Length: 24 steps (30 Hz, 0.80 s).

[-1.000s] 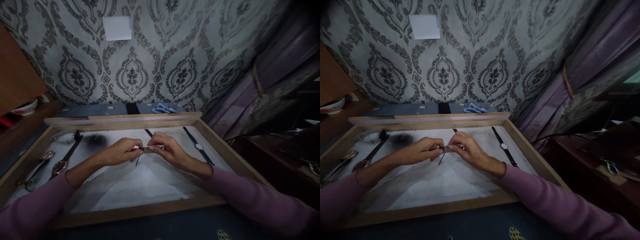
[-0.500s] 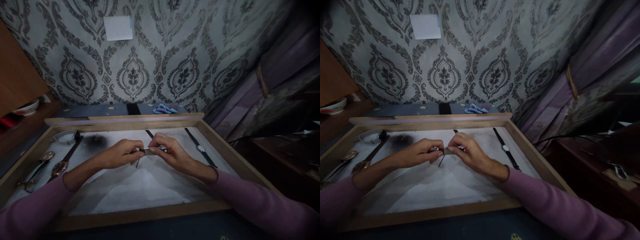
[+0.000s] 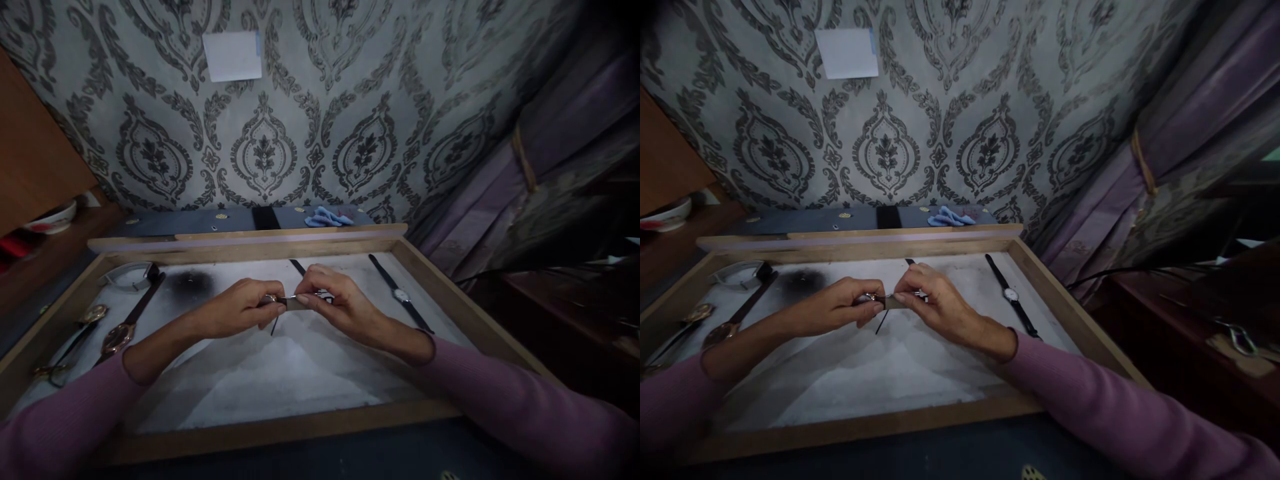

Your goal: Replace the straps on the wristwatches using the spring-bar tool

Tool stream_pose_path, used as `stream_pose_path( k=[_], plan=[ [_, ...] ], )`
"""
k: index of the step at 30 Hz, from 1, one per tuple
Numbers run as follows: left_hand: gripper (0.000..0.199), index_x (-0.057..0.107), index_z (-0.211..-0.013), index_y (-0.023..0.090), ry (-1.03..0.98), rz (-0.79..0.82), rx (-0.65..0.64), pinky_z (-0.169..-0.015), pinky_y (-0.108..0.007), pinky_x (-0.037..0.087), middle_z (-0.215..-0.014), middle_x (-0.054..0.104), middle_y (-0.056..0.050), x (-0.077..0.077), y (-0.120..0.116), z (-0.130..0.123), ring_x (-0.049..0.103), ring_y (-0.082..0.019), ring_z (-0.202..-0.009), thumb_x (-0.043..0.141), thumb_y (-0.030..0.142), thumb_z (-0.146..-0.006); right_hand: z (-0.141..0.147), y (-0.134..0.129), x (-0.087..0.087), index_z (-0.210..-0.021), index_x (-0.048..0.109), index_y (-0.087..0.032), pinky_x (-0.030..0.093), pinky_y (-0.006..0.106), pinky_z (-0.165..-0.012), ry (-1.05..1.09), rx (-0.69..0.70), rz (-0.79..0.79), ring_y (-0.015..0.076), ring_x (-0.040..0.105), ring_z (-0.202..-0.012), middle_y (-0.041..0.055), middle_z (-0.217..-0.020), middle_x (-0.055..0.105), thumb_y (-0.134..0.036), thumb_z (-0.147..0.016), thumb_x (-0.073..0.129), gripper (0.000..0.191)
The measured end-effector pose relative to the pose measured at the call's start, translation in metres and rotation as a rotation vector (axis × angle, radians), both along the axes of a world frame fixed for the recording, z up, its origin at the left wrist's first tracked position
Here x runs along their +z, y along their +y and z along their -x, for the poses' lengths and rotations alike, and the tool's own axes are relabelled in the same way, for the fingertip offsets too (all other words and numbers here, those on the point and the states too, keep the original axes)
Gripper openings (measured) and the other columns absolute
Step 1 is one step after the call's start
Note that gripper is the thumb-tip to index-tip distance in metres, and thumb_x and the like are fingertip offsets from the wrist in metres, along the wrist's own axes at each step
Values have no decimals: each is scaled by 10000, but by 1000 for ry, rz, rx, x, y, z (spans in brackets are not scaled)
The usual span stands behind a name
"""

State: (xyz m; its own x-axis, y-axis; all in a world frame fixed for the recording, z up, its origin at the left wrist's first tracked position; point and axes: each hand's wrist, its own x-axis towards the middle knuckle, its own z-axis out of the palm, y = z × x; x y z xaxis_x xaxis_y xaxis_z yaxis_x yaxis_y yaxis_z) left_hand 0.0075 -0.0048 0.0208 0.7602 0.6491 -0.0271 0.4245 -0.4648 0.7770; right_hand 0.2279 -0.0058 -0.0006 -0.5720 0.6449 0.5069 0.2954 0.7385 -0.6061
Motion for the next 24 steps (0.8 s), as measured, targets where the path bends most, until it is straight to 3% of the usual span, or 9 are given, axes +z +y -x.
stream_pose_path(
  k=[24],
  plan=[
    [200, 500, -771, 170, -12, -21, -34, -520, -195, 331, -570, 504, 54, -1, 1, -3, 438, -77, -510, 442, 299, -912, 1, -1, 0, -786, 548, -174, 372, 279, -634, -76, 10, -56, 153, 474, -701, 11, -726, 522, -240, -935, 521, 165]
  ],
)
